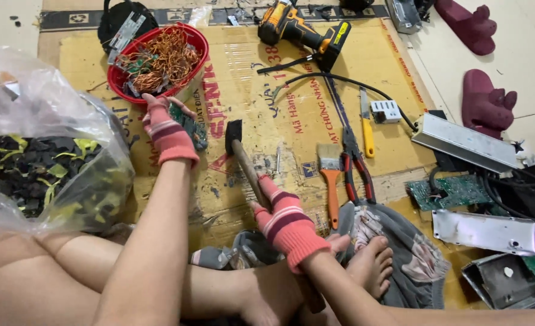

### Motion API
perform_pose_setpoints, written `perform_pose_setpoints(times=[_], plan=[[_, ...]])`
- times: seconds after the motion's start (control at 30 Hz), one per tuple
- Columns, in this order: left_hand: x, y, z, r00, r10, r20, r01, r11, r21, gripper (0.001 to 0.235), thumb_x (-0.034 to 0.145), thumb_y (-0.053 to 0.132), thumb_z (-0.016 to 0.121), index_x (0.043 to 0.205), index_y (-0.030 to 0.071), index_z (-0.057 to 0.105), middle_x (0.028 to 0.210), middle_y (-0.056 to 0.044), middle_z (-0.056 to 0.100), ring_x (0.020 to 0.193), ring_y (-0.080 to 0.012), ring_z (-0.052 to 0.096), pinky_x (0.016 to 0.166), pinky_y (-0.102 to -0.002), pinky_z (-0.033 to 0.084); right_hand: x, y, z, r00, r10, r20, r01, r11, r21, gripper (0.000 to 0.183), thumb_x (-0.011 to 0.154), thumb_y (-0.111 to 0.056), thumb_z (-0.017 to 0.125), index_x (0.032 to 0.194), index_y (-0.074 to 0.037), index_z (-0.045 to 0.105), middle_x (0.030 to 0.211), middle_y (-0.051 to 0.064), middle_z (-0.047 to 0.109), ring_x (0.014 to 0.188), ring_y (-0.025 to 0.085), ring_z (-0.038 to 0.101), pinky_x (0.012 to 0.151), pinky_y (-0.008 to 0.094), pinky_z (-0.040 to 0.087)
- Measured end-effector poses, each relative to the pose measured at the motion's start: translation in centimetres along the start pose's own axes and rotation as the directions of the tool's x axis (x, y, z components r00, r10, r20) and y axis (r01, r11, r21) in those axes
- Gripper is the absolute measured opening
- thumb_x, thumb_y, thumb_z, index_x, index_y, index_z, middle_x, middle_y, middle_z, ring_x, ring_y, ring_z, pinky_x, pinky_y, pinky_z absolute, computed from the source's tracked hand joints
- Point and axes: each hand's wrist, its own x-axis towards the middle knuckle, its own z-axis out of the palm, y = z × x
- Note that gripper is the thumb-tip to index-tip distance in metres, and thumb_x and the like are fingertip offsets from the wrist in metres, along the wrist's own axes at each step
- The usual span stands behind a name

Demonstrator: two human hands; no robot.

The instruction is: The person sits on the floor and uses a hammer to break apart a green circuit board. They then use pliers to pull and separate components from the board, placing the resulting pieces into a plastic bag.

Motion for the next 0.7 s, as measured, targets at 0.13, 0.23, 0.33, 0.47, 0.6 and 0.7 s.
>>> perform_pose_setpoints(times=[0.13,0.23,0.33,0.47,0.6,0.7], plan=[[2.3,-1.4,-1.9,0.993,0.087,0.085,-0.075,0.988,-0.136,0.068,0.093,0.053,0.049,0.058,-0.004,0.059,0.045,-0.029,0.053,0.035,-0.0357,0.057,0.036,-0.042,0.054,0.7,0.3,1.3,0.998,-0.045,0.042,0.054,0.970,-0.237,0.058,0.099,-0.046,0.051,0.154,-0.046,0.033,0.141,0.010,0.059,0.135,0.035,0.053,0.112,0.067,0.038],[10.0,-4.5,-5.9,0.756,0.106,0.646,-0.106,0.994,-0.039,0.063,0.100,0.047,0.022,0.074,0.002,0.058,0.062,-0.020,0.060,0.058,-0.0311,0.066,0.063,-0.041,0.061,-1.7,-3.2,-0.3,0.997,-0.051,0.059,0.059,0.988,-0.145,0.056,0.098,-0.038,0.051,0.152,-0.045,0.037,0.140,0.005,0.062,0.131,0.029,0.058,0.112,0.057,0.046],[16.4,-8.4,-9.5,0.330,0.220,0.918,-0.068,0.976,-0.209,0.066,0.097,0.055,0.028,0.105,-0.003,0.060,0.091,-0.028,0.067,0.088,-0.0400,0.072,0.091,-0.051,0.056,-2.0,-5.4,-1.1,0.999,-0.040,0.024,0.035,0.985,0.172,0.054,0.099,-0.027,0.057,0.151,-0.036,0.046,0.133,0.016,0.066,0.117,0.030,0.069,0.105,0.053,0.053],[7.8,-4.5,-9.5,0.676,0.194,0.711,-0.062,0.976,-0.207,0.059,0.091,0.050,0.037,0.089,-0.005,0.059,0.075,-0.029,0.065,0.068,-0.0428,0.067,0.073,-0.050,0.058,-2.3,-4.9,-1.3,0.995,0.061,0.079,-0.087,0.914,0.396,0.050,0.097,-0.025,0.062,0.146,-0.024,0.053,0.127,0.018,0.068,0.118,0.027,0.067,0.112,0.050,0.047],[-2.6,0.9,-0.8,0.977,0.011,-0.213,-0.012,1.000,-0.003,0.044,0.092,0.042,0.061,0.107,0.003,0.045,0.047,-0.013,0.063,0.065,-0.0298,0.069,0.082,-0.043,0.051,-2.3,-4.5,-0.9,0.971,0.172,0.168,-0.241,0.692,0.681,0.047,0.094,-0.023,0.069,0.139,-0.010,0.062,0.120,0.019,0.070,0.120,0.023,0.065,0.121,0.046,0.040],[-7.7,5.1,1.5,0.968,-0.023,-0.251,0.046,0.995,0.087,0.038,0.083,0.023,0.065,0.101,-0.004,0.045,0.058,-0.014,0.060,0.070,-0.0182,0.064,0.071,-0.027,0.051,-0.6,-4.8,-1.5,0.942,0.279,0.188,-0.307,0.482,0.821,0.038,0.100,-0.021,0.066,0.135,-0.007,0.061,0.105,0.013,0.071,0.094,0.016,0.063,0.105,0.034,0.052]])
